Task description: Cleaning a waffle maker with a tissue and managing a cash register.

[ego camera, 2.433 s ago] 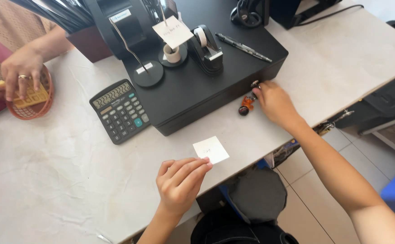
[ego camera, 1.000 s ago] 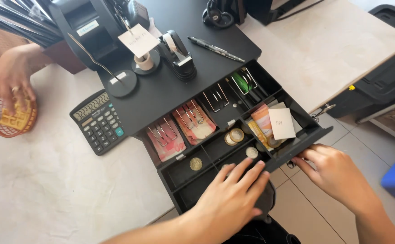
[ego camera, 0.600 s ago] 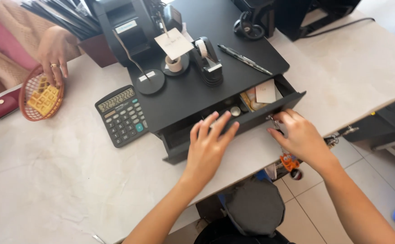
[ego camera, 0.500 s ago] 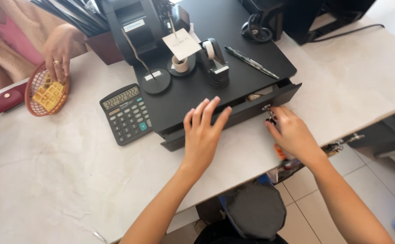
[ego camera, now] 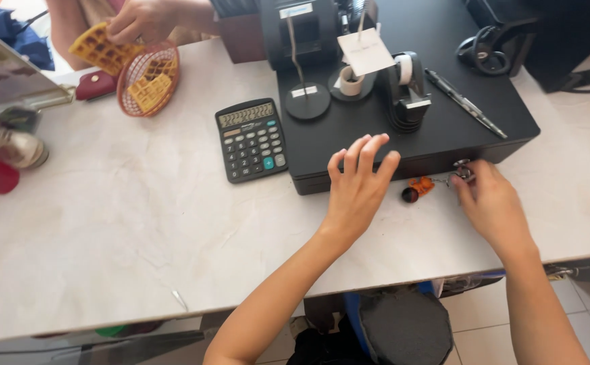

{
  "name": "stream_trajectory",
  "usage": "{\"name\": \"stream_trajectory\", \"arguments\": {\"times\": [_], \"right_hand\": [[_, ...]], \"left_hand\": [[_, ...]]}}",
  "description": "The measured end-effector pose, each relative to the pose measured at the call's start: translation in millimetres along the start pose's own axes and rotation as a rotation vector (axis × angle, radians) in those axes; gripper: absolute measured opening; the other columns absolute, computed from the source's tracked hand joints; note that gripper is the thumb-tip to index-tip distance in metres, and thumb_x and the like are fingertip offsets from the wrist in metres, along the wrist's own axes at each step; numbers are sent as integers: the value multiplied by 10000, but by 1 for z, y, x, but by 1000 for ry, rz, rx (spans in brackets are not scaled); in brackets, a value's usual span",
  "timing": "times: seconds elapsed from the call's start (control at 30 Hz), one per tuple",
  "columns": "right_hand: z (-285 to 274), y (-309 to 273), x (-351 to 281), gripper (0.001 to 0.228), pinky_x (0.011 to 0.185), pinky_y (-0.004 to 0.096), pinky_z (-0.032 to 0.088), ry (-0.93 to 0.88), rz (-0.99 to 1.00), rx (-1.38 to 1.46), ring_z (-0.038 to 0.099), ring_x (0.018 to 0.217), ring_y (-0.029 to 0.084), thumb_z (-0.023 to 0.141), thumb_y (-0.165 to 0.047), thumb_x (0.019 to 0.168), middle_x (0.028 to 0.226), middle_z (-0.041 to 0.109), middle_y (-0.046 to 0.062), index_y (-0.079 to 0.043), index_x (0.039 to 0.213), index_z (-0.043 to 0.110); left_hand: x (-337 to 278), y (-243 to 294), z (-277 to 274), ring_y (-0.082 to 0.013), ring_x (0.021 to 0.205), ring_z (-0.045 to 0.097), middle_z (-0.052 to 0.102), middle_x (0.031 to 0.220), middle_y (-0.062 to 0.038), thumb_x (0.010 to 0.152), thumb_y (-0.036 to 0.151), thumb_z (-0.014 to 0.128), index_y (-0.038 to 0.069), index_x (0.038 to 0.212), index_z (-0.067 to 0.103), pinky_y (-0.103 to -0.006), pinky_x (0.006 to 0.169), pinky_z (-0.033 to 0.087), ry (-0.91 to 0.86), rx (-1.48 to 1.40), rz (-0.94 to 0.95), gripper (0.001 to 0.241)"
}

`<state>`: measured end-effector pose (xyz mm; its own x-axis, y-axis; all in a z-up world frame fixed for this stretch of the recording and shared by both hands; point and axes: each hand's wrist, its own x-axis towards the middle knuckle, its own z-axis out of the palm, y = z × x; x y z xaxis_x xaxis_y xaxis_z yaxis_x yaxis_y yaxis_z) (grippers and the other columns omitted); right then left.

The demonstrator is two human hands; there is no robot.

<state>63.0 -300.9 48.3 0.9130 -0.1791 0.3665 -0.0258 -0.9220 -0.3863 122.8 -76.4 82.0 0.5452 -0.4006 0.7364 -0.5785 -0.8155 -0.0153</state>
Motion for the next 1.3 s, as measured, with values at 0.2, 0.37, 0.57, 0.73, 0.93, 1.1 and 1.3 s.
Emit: {"name": "stream_trajectory", "arguments": {"times": [0.2,0.37,0.57,0.73,0.93,1.1,1.3], "right_hand": [[-21,-31,-25,303,966,410,523,192,-167,-49,640,1122,330,695,-117,1021,1219,689,192,42,1278,678],[-6,-87,-45,339,1045,390,558,-22,-356,328,651,1137,263,709,-73,858,1279,651,131,-52,1193,657],[2,-164,-66,287,870,344,561,-358,-615,500,688,1024,217,742,-135,795,1191,688,58,-98,1079,720],[14,-212,-76,264,817,318,561,-526,-745,654,687,966,196,712,-92,816,1112,713,29,-93,1078,683],[30,-266,-118,149,883,355,541,-700,-895,639,681,961,225,690,-155,898,1076,696,40,-89,1032,688],[58,-323,-157,104,784,318,523,-862,-905,654,651,870,225,650,-156,921,1027,706,16,-109,1002,695],[87,-368,-175,96,811,321,549,-735,-793,684,672,887,213,666,-121,902,1007,709,34,-97,987,704]], "left_hand": [[-37,-14,-58,-216,1248,464,492,1357,-50,913,62,722,138,1091,604,-408,1034,297,-45,-304,-73,226],[-78,-27,-90,-217,1103,528,545,1262,-53,935,47,659,116,1042,600,-425,1026,333,-75,-407,-178,140],[-126,-23,-122,-236,1051,577,587,1146,-65,897,73,668,97,1116,602,-382,940,420,-68,-455,-388,230],[-169,-38,-146,-204,697,606,697,818,-20,845,84,721,100,923,694,-309,666,501,10,-446,-676,84],[-226,-73,-187,-192,549,341,380,616,-24,915,113,633,83,630,433,-329,504,326,197,-231,-728,349],[-316,-126,-203,-135,567,422,487,715,-22,1043,110,393,72,928,452,-291,534,410,275,-372,-889,135],[-377,-191,-253,-228,951,549,527,1147,-130,921,-85,496,22,1117,535,-331,838,490,61,-289,-931,227]]}}
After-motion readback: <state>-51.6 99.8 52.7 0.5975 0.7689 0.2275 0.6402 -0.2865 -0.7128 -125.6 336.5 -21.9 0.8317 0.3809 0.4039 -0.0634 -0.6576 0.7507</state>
